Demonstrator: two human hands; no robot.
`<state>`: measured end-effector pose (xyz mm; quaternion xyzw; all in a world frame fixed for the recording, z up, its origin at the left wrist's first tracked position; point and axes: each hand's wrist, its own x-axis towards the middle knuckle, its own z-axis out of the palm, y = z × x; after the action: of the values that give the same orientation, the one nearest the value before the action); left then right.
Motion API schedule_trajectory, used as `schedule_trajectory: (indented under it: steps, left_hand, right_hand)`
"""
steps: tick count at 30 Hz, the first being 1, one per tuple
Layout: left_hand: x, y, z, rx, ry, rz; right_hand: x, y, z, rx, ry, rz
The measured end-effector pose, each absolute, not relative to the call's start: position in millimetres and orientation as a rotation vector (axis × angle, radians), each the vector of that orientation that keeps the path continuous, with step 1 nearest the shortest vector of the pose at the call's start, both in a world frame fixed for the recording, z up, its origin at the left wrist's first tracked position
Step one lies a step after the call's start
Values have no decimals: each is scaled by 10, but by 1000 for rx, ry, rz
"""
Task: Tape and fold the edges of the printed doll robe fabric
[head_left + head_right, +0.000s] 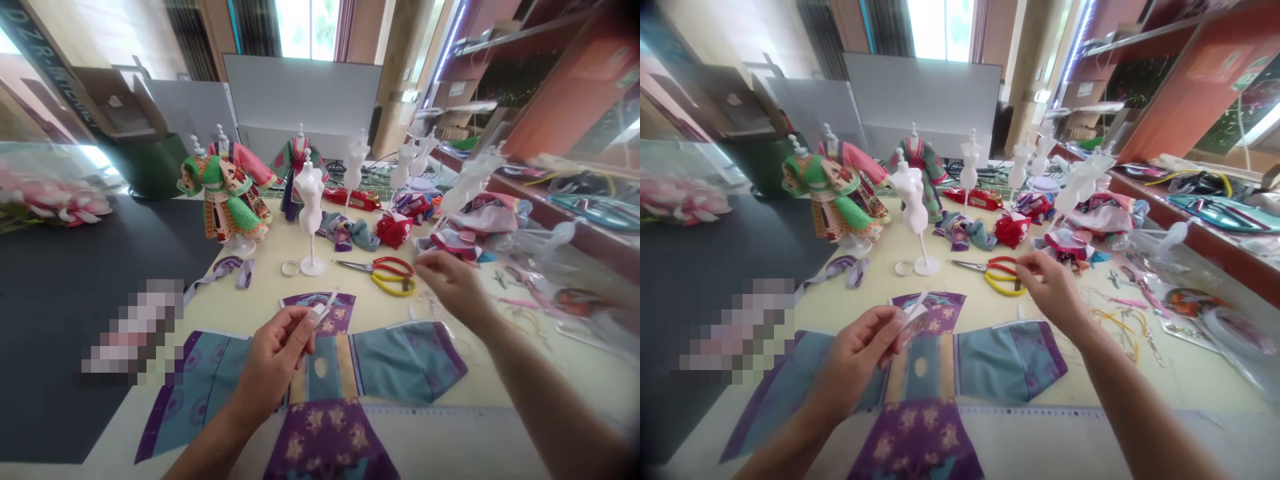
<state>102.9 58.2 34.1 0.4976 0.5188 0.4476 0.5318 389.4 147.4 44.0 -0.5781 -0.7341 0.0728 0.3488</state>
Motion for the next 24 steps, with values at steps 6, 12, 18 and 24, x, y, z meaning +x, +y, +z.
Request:
schedule_trajectory:
  steps: [6,12,18,24]
  left_hand:
    - [928,526,340,1144,1246,1130]
    - [741,481,277,1090,1316,1190]
    - [737,458,286,1074,1357,1191]
    - [727,456,329,1091,1355,1173]
  right_hand:
    - [3978,1760,325,-1798,-2205,58]
    - [4093,1875,292,-2117,-2288,-20]
    - [4029,1900,104,-2129,-2398,4]
    - [4130,1986,181,-2072,-2357,-66]
